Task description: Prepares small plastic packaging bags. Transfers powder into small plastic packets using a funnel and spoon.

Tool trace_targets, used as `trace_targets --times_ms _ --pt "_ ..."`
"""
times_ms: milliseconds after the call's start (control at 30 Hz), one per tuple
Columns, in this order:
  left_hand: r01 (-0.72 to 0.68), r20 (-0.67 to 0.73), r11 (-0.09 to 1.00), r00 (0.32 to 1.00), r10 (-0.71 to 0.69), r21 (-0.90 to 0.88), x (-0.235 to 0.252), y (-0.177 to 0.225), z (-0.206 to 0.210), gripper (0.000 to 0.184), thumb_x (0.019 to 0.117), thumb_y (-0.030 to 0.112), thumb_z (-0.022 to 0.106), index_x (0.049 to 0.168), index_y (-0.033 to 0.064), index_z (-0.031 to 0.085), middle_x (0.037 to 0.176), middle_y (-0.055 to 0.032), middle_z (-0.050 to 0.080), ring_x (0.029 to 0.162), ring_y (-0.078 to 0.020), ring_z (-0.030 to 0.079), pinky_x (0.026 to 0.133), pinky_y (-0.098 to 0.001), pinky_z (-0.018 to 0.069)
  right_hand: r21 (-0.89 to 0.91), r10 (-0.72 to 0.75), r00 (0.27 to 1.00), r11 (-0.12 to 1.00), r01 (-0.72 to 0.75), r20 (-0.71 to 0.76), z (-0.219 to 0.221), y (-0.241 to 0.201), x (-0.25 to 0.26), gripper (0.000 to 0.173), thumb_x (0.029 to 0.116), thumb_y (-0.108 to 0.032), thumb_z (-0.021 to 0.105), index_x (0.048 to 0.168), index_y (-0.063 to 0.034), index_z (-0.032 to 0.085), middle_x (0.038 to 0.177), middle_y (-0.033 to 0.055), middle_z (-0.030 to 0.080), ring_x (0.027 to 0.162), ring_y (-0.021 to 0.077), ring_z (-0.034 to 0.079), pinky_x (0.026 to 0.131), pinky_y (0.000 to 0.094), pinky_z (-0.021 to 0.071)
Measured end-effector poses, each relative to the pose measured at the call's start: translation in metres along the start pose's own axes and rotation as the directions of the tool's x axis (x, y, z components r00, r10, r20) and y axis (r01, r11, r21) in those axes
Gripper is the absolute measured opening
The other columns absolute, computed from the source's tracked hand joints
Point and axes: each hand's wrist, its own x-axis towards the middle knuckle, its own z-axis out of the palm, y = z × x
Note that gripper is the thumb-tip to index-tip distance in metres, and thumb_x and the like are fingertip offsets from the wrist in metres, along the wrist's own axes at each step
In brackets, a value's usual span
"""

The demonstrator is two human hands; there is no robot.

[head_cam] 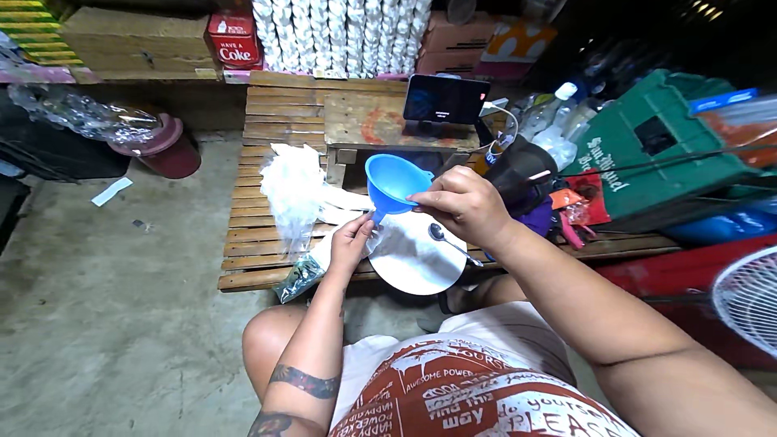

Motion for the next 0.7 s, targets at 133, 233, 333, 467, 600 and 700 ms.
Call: trace_targets --times_ms 133,233,333,467,600,700 --pt "0.0 0.026 0.996 1.0 0.003 -0.093 -0.003 -0.003 -0.002 0.029 0.1026 0.015 0.061 0.127 0.0014 0.066 0.107 -0.0043 0.073 0.089 -0.0086 0.07 0.085 -0.0294 0.0592 0.022 -0.006 1.0 1.0 0.006 0.011 0.005 -0.003 0.002 0.016 0.0984 -0.021 0.069 0.107 -0.0147 0.08 0.085 0.0093 0.068 0.086 0.0253 0.065 0.08 0.0373 0.0531" --pt "0.009 0.028 0.997 1.0 -0.007 -0.077 -0.004 -0.001 -0.004 0.033 0.0995 0.016 0.067 0.129 0.0024 0.066 0.109 -0.0051 0.074 0.091 -0.0091 0.071 0.088 -0.0297 0.0588 0.027 -0.011 1.0 1.0 0.011 0.025 0.006 -0.007 0.004 0.015 0.0983 -0.02 0.069 0.107 -0.0151 0.08 0.085 0.0088 0.067 0.086 0.0253 0.065 0.078 0.0371 0.0529" --pt "-0.013 0.008 0.999 1.0 0.013 -0.033 -0.006 0.0 -0.008 0.036 0.098 0.017 0.069 0.132 0.0057 0.065 0.112 -0.0046 0.073 0.094 -0.0086 0.07 0.089 -0.0296 0.058 0.034 -0.016 0.999 0.999 0.015 0.033 0.006 -0.013 0.007 0.015 0.0985 -0.02 0.069 0.107 -0.0151 0.08 0.085 0.0082 0.068 0.087 0.0252 0.065 0.078 0.037 0.053" --pt "-0.061 -0.01 0.997 0.998 0.062 0.037 -0.008 0.006 -0.008 0.033 0.0971 0.017 0.07 0.127 0.0059 0.066 0.116 -0.0056 0.07 0.099 -0.0111 0.068 0.09 -0.0312 0.0566 0.042 -0.023 0.999 0.999 0.022 0.044 0.005 -0.017 0.009 0.016 0.0989 -0.019 0.067 0.108 -0.016 0.08 0.084 0.0079 0.066 0.086 0.0251 0.064 0.076 0.0364 0.052" --pt "-0.125 -0.005 0.985 0.992 0.126 0.119 -0.008 0.008 -0.007 0.029 0.0982 0.016 0.069 0.124 0.0029 0.066 0.115 -0.0073 0.07 0.103 -0.0115 0.067 0.094 -0.0315 0.0549 0.058 -0.03 0.999 0.998 0.028 0.037 0.004 -0.019 0.011 0.018 0.0994 -0.021 0.067 0.111 -0.0165 0.08 0.086 0.0085 0.067 0.087 0.025 0.064 0.076 0.0364 0.0523" --pt "-0.122 -0.028 0.985 0.992 0.127 0.12 -0.002 0.0 -0.005 0.028 0.1 0.016 0.065 0.122 -0.0018 0.066 0.114 -0.0092 0.07 0.106 -0.0106 0.066 0.098 -0.0319 0.0527 0.144 0.013 1.0 0.99 -0.012 -0.007 -0.003 -0.017 0.004 0.03 0.1004 -0.027 0.066 0.123 -0.0099 0.074 0.106 0.0134 0.072 0.104 0.0277 0.066 0.093 0.0403 0.053"
